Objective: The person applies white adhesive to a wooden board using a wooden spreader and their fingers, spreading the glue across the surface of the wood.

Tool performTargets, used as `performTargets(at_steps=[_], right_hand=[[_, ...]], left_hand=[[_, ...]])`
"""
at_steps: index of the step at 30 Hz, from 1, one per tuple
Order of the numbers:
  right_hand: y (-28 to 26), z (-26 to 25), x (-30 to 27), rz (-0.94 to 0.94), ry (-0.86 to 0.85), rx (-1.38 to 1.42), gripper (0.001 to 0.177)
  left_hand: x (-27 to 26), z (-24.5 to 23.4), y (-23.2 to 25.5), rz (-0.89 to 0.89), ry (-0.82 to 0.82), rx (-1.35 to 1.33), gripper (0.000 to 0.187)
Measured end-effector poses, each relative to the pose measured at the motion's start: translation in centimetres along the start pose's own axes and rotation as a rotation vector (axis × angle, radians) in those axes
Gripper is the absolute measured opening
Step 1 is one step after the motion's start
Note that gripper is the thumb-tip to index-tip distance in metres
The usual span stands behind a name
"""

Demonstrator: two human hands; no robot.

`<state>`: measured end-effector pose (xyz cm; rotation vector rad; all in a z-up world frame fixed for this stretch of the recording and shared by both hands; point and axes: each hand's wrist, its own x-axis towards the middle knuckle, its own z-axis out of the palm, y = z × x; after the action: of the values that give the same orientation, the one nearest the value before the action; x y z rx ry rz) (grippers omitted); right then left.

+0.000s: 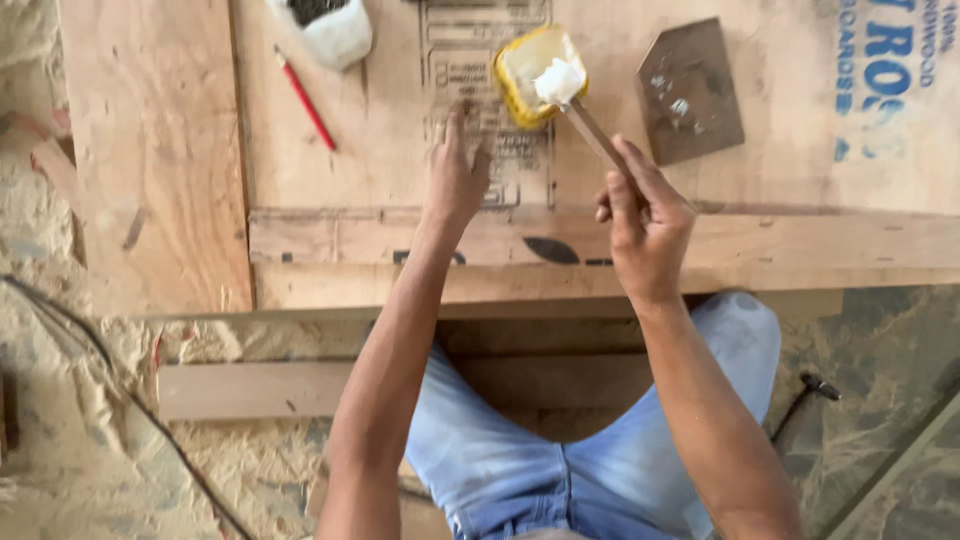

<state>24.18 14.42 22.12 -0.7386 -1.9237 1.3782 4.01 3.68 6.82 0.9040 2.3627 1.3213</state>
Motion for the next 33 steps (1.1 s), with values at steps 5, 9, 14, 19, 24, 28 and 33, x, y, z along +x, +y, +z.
performTargets(at_steps=[5, 9, 14, 19, 24, 28, 33], right_hand=[[0.6, -1.9, -7.4, 0.189, 0.080, 0.132, 0.034], [2.2, -5.1, -12.1, 0.288, 0.251, 0.157, 0.034], [3.6, -10.4, -15.3, 0.246, 0.354, 0.197, 0.034], [2.4, -13.3, -16.1, 0.167, 0.362, 0.191, 0.034], [1.2, -15.6, -17.6, 0.095, 0.331, 0.206, 0.034], [0.8, -18.0, -19.0, 0.058, 0.373, 0.235, 0.034], [1.2, -21.1, -19.0, 0.026, 0.415, 0.184, 0.032]], left_hand=[[-11.1, -3.4, 3.5, 0.356, -0.006, 0.242, 0.034], [-16.0, -0.5, 7.4, 0.434, -0.112, 0.258, 0.043], [-17.6, 5.2, 9.5, 0.490, -0.210, 0.353, 0.056], [-16.2, 7.0, 8.3, 0.428, -0.270, 0.620, 0.069], [-13.9, 8.5, 6.6, 0.530, -0.154, 0.727, 0.069], [-13.7, 8.9, 6.6, 0.637, -0.070, 0.811, 0.043], [-12.1, 8.7, 8.8, 0.630, -0.191, 0.753, 0.026]])
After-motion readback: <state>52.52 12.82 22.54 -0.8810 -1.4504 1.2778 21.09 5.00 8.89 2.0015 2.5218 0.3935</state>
